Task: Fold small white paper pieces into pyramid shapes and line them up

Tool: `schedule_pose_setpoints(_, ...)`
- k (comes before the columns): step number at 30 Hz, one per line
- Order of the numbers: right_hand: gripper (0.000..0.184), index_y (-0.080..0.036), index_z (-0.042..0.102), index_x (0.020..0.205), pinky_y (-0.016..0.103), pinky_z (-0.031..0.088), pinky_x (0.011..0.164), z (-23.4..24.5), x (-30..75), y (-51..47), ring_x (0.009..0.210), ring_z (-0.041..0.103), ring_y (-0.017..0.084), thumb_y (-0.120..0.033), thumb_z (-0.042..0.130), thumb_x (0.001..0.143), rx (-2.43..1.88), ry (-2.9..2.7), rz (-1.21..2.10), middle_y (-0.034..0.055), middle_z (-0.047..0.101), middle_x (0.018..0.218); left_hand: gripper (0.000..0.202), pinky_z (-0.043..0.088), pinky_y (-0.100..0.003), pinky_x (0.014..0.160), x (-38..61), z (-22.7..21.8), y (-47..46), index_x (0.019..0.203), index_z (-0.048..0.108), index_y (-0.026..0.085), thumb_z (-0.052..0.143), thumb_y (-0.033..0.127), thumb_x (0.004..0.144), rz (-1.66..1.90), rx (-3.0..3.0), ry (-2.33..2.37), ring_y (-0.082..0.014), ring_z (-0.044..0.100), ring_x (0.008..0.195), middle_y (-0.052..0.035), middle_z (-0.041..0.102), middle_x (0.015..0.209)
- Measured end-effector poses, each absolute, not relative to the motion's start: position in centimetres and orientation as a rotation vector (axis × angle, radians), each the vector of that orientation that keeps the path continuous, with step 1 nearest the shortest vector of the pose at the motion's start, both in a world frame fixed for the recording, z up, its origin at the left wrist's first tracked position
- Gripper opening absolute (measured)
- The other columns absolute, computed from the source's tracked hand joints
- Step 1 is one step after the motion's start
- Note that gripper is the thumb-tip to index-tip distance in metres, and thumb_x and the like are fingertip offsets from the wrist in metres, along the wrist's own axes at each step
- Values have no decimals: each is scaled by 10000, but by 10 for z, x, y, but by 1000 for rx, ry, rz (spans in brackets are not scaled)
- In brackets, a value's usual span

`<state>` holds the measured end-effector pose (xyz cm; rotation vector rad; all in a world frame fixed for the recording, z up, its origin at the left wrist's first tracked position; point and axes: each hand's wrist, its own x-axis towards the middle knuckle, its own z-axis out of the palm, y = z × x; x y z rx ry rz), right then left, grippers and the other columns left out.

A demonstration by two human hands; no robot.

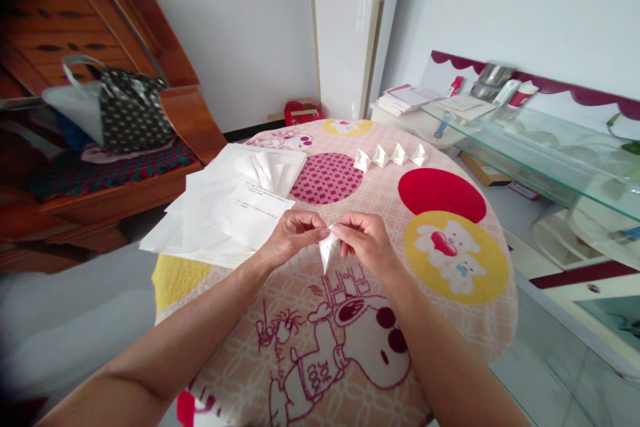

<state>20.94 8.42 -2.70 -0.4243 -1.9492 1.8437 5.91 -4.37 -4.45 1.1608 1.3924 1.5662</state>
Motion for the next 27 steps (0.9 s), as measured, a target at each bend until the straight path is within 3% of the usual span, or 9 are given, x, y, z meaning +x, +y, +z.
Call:
schedule_pose_setpoints(7,313,-195,664,652,235,341,409,-28,207,80,411,506,105,-441,774,811,-481,-1858,1922,-19,609,512,344,372,-219,588,59,-41,-43,745,672,141,807,450,814,1547,1082,1259,-83,476,603,21,582,650)
schedule_pose_setpoints(11,297,-192,673,647,230,307,411,-27,207,79,406,510,102,-426,778,795,-451,-1875,1995,-17,602,492,332,368,-222,598,57,-42,-42,730,673,141,826,428,797,1578,1062,1233,-82,471,594,26,577,632)
schedule_pose_setpoints(16,322,-206,641,607,233,224,381,-28,205,80,347,404,81,-438,801,764,-492,-1697,2046,-43,536,429,383,344,-228,613,56,-43,-41,731,660,143,798,489,824,1570,1037,1181,-85,453,608,29,552,642)
schedule_pose_setpoints(22,323,-226,638,665,242,368,403,-40,198,94,422,503,114,-453,857,734,-470,-1313,2202,-36,596,521,525,346,-249,638,49,-43,-41,639,610,142,765,612,813,1569,1018,1224,-111,445,649,9,538,655)
schedule_pose_setpoints(27,212,-248,665,745,267,487,458,-52,196,101,515,611,147,-385,809,820,-370,-1150,2250,-28,651,611,521,395,-259,652,45,-47,-42,857,715,127,816,622,731,1599,906,996,-132,528,689,-29,639,777)
